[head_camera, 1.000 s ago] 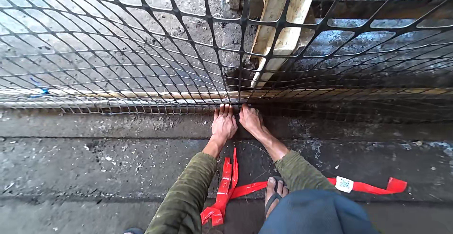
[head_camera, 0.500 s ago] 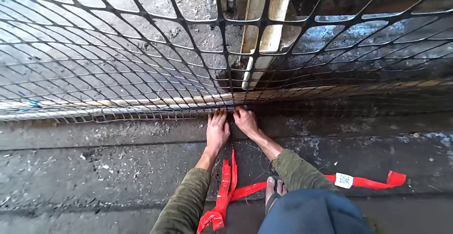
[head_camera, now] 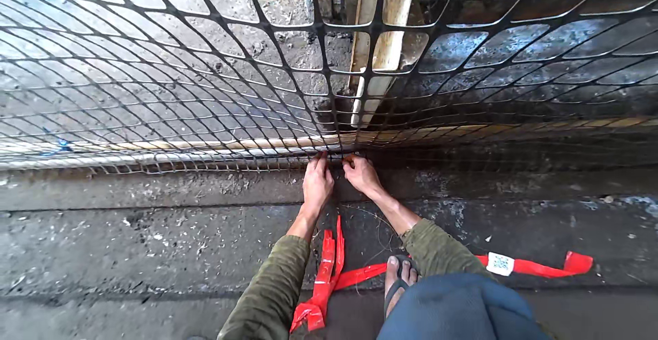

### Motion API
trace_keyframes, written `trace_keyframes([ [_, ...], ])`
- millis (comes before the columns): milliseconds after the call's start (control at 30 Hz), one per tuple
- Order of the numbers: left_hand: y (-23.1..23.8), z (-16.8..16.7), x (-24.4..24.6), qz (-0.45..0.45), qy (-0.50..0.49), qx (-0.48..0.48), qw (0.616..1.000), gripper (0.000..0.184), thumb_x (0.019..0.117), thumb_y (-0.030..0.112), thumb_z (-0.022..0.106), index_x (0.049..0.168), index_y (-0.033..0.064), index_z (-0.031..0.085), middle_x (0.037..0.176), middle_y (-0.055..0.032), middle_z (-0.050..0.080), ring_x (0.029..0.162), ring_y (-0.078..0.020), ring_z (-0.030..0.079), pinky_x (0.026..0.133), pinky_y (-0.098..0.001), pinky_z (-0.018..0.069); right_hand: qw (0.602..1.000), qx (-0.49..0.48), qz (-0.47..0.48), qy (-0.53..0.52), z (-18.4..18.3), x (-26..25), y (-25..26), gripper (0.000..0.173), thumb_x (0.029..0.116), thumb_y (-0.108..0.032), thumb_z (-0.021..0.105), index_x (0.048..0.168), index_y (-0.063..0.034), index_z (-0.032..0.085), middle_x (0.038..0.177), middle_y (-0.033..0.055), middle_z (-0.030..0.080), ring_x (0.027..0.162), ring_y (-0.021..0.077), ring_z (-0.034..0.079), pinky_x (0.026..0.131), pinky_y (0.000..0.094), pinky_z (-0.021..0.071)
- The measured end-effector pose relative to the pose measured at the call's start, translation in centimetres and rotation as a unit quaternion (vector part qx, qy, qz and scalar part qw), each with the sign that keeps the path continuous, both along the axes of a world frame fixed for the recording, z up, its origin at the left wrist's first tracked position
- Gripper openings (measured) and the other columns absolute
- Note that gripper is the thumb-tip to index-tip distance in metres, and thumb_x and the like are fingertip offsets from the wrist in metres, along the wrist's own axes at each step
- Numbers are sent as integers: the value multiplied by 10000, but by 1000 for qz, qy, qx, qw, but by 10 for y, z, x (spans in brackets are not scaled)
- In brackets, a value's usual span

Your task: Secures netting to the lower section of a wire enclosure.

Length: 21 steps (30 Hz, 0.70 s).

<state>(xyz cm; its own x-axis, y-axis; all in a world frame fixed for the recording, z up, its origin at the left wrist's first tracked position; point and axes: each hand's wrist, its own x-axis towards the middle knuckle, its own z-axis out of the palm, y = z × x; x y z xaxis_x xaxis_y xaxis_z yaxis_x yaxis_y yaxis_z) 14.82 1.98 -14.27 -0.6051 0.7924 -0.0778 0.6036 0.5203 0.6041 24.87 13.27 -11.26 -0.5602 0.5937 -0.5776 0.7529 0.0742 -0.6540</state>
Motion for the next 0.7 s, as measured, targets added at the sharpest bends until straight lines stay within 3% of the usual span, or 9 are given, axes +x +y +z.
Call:
trace_keyframes([
  [33,2,2,0,-11,-19,-35,999,426,1022,49,450,1427,8,577,1497,-199,541,1365,-356,546,1140,-483,433,1000,13,10,-10,5,0,0,324,1072,-234,478,1238,-44,682,1093,157,726,1046,269,694,964,453,527],
  [100,8,9,1,-24,-42,-115,992,481,1043,82,403,1516,47,487,1590,-162,446,1388,-350,526,1131,-496,433,998,47,33,-30,10,-1,-3,307,1064,-216,474,1207,-35,677,1092,173,713,1079,297,679,969,471,514],
  [233,28,27,-2,-16,-58,-222,973,508,1069,143,383,1575,104,403,1597,-143,441,1372,-347,542,1110,-519,449,990,116,75,-40,9,1,-6,340,1064,-212,446,1213,-12,677,1101,199,727,1103,333,694,975,498,522],
  [333,39,32,-6,-25,-49,-266,962,487,1053,161,437,1536,102,457,1570,-150,468,1349,-363,552,1069,-567,465,982,150,102,-48,9,1,-7,354,1069,-215,432,1221,-10,677,1103,212,733,1117,360,695,972,515,522],
  [433,49,41,-9,-38,-21,-292,955,433,1028,217,504,1440,95,560,1451,-170,577,1260,-376,614,997,-600,497,980,160,104,-49,10,0,-3,358,1068,-215,439,1218,0,683,1115,218,732,1127,365,691,983,515,515],
  [600,54,40,-13,-80,40,-312,946,439,1002,324,562,1362,80,623,1393,-168,621,1315,-339,574,1093,-592,395,982,159,95,-26,10,1,1,336,1060,-209,469,1193,-2,698,1102,219,736,1117,360,698,982,512,520],
  [700,56,38,-12,-83,44,-325,941,498,1008,353,548,1425,81,581,1475,-170,559,1385,-342,512,1110,-598,374,984,152,88,-6,10,3,5,323,1058,-195,483,1195,-17,715,1088,214,741,1103,357,703,983,513,523],
])
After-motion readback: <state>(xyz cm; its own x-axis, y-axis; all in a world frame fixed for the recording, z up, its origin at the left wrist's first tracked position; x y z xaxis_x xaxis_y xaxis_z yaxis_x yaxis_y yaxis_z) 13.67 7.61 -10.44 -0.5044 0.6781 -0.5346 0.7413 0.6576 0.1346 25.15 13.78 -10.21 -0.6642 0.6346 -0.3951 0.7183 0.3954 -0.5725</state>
